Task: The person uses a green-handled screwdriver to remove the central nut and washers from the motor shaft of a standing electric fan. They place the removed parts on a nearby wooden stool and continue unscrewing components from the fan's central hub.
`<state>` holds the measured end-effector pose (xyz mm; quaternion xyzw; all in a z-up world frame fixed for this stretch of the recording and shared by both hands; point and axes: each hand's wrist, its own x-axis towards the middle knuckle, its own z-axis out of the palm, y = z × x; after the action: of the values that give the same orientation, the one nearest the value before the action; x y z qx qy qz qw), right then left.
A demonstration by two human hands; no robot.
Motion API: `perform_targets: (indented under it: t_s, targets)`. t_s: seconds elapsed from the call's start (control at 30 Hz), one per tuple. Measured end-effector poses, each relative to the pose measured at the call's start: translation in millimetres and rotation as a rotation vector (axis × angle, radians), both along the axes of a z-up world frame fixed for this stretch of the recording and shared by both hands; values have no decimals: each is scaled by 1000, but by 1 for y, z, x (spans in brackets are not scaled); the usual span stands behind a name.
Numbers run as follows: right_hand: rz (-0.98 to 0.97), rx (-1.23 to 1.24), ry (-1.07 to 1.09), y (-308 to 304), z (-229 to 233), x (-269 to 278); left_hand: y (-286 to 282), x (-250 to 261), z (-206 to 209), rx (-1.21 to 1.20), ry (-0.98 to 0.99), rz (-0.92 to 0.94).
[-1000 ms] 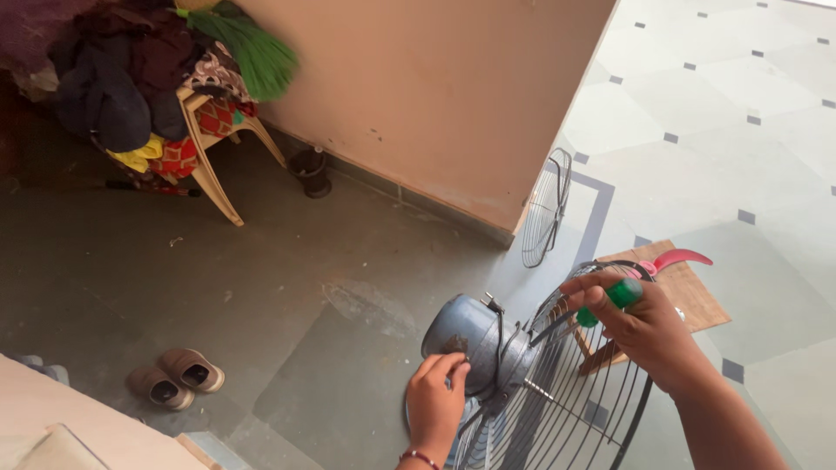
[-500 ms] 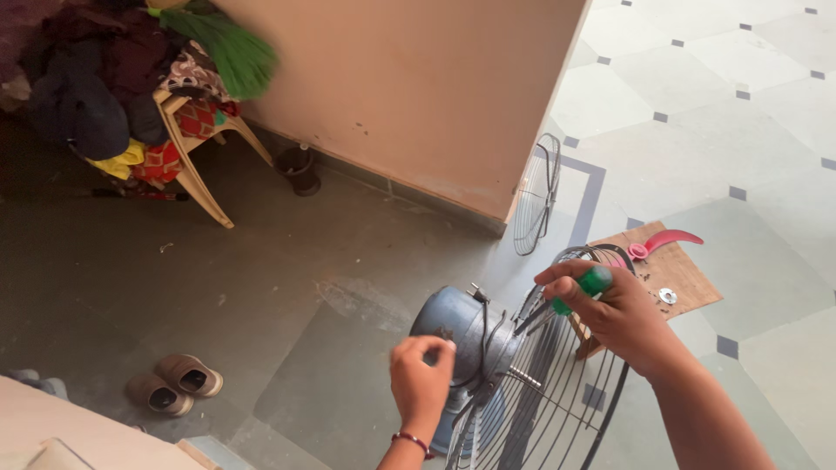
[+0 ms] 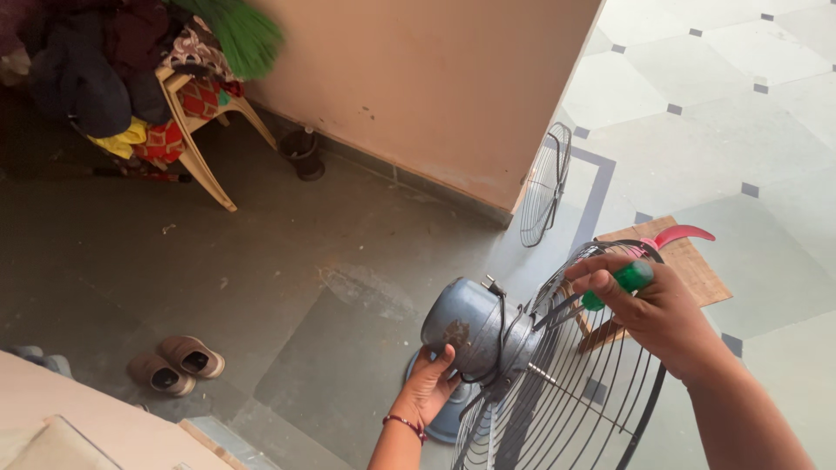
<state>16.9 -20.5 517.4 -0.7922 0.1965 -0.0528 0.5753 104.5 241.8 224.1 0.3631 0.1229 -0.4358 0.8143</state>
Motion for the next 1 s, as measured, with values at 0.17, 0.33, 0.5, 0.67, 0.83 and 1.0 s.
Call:
perform_targets:
  t_s: [0.17, 0.33, 0.5, 0.67, 0.83, 1.0]
  targets:
    - [12, 111, 3, 2, -4, 5, -5, 2, 11, -13, -13, 56]
    - [-13, 46, 50, 2, -2, 6, -8, 1, 12, 77, -11, 97]
    - [20, -135, 8, 3, 2, 5, 1, 8, 24, 452, -263, 107]
    - [24, -28, 18, 6, 1, 7, -6, 46, 80, 954, -1421, 219]
    - [9, -79, 32, 10, 5, 11, -59, 79, 134, 1015, -1578, -533]
    - [35, -106, -12, 16, 13, 9, -103, 95, 144, 1062, -1521, -935]
